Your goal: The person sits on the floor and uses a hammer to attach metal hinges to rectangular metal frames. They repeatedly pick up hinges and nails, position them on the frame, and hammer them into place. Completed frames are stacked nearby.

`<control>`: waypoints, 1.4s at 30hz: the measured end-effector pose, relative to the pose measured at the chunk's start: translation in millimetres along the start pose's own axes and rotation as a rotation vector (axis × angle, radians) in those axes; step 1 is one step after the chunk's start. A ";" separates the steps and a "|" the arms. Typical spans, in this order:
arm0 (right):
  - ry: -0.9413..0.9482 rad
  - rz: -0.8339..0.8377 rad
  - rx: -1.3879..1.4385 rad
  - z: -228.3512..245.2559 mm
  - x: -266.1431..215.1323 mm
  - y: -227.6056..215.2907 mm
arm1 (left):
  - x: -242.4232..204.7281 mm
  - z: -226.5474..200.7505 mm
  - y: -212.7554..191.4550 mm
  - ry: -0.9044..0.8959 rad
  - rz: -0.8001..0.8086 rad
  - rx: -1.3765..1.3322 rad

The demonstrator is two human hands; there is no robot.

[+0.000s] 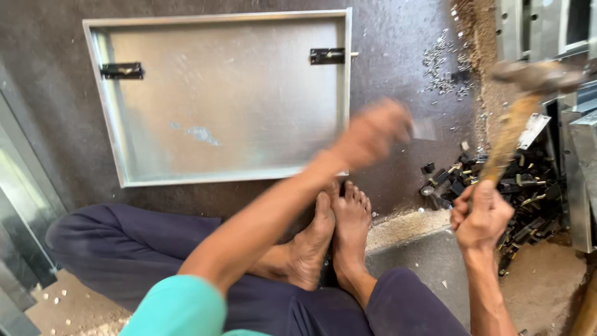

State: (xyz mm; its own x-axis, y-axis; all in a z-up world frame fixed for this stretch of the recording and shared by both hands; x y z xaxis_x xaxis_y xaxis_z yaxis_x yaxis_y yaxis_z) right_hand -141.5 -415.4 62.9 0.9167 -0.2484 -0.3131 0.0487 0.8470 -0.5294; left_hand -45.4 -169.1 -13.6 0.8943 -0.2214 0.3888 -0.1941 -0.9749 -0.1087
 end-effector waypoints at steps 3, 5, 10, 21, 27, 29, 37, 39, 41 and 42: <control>-0.011 0.103 -0.094 -13.7 1.7 15.3 | 38.2 45.8 -92.6 -0.324 -0.213 -0.731; 0.060 0.181 -0.084 -25.0 -2.8 28.4 | 62.3 53.1 -145.2 -0.278 -0.286 0.046; 0.101 0.314 -0.164 -35.7 -10.8 67.1 | 53.7 67.2 -152.2 -0.070 -0.141 0.134; -0.724 -0.021 0.314 135.7 34.2 29.9 | 57.1 29.1 -148.8 -0.047 -0.133 0.259; -0.288 0.245 -0.671 94.5 29.0 87.2 | 47.0 48.5 -141.6 -0.196 -0.114 0.336; -0.374 0.178 -0.533 112.2 16.0 81.3 | 43.9 56.0 -147.1 -0.256 -0.104 0.346; -0.328 0.161 -0.477 112.1 26.9 73.3 | 59.8 33.6 -157.8 -0.241 -0.255 0.047; -0.313 0.095 -0.420 96.7 21.7 52.8 | 73.1 18.4 -159.3 -0.343 -0.216 0.087; -0.232 0.053 -0.347 77.6 23.8 22.6 | 70.6 0.4 -150.2 -0.421 -0.038 0.409; -0.170 0.030 -0.319 66.1 20.9 9.0 | 66.9 -11.5 -142.8 -0.313 0.023 0.541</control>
Point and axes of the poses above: each hand's wrist, its own x-axis towards the middle knuckle, its own y-axis out of the palm, z = x × y, the point moved 5 cm from there along x, towards the middle knuckle, and after that the axes turned 10 degrees about -x, right-handed, at the moved point
